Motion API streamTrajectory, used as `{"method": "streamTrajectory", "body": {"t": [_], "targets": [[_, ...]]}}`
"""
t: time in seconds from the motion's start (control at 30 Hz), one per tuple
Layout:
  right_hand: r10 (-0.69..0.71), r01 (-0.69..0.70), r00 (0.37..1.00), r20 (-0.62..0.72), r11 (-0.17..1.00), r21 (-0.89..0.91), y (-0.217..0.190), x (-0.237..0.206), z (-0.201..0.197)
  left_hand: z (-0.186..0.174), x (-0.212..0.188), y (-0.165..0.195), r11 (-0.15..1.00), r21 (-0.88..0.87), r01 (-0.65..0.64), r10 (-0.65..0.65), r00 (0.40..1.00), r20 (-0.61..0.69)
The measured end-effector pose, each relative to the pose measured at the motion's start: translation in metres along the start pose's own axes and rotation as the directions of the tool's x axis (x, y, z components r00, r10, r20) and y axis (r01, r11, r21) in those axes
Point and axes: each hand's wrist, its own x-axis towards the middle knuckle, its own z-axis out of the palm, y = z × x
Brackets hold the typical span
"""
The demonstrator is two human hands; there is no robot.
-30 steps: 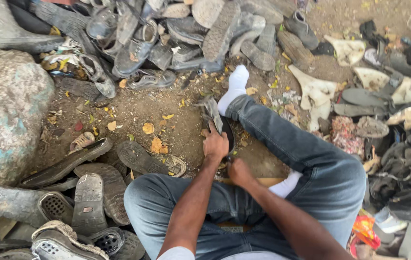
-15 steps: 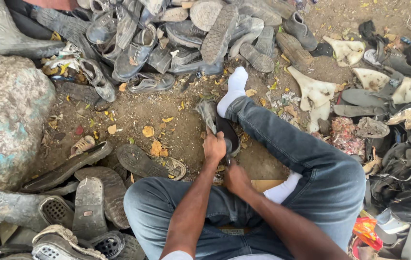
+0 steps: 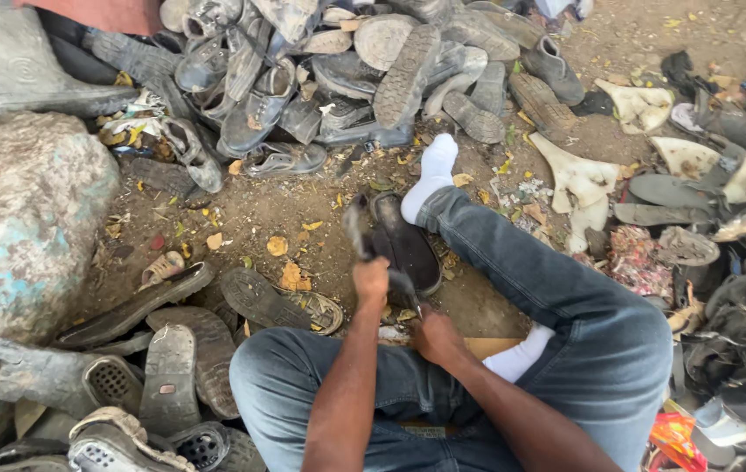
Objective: The person sits cross-legged on the ground and uses a knife to scrape and separate the sole from the upper of a worn shoe. They repeatedly pry and cut along the seam, then set the shoe aside and pick up another to continue the same process.
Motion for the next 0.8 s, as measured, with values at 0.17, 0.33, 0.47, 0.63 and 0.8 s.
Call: {"method": "streamTrajectory", "body": {"t": [0.17, 0.33, 0.47, 0.63, 0.8], "targets": [[-0.028, 0.033, 0.990, -0.139, 0.999, 0.035, 0.011, -0.001, -0.028, -0.019, -0.006, -0.003, 0.871, 0.410, -0.272, 0.431, 0.822, -0.372], [-0.239, 0.231, 0.961, -0.138, 0.970, -0.075, -0.014, 0.058, -0.060, -0.006, 0.005, 0.021, 0.390, 0.746, -0.540, 0.736, 0.670, 0.100], [-0.311, 0.297, 0.950, -0.026, 0.926, -0.231, -0.035, 0.101, -0.070, -0.001, 0.025, 0.029, 0.650, 0.646, -0.400, 0.472, 0.879, 0.069], [-0.309, 0.320, 0.947, 0.088, 0.893, -0.316, -0.061, 0.135, -0.069, -0.001, 0.034, 0.021, 0.735, 0.618, -0.278, 0.325, 0.945, 0.039], [-0.279, 0.303, 0.952, 0.124, 0.911, -0.281, -0.074, 0.144, -0.065, 0.013, 0.030, 0.008, 0.721, 0.621, -0.308, 0.430, 0.902, -0.051]]}}
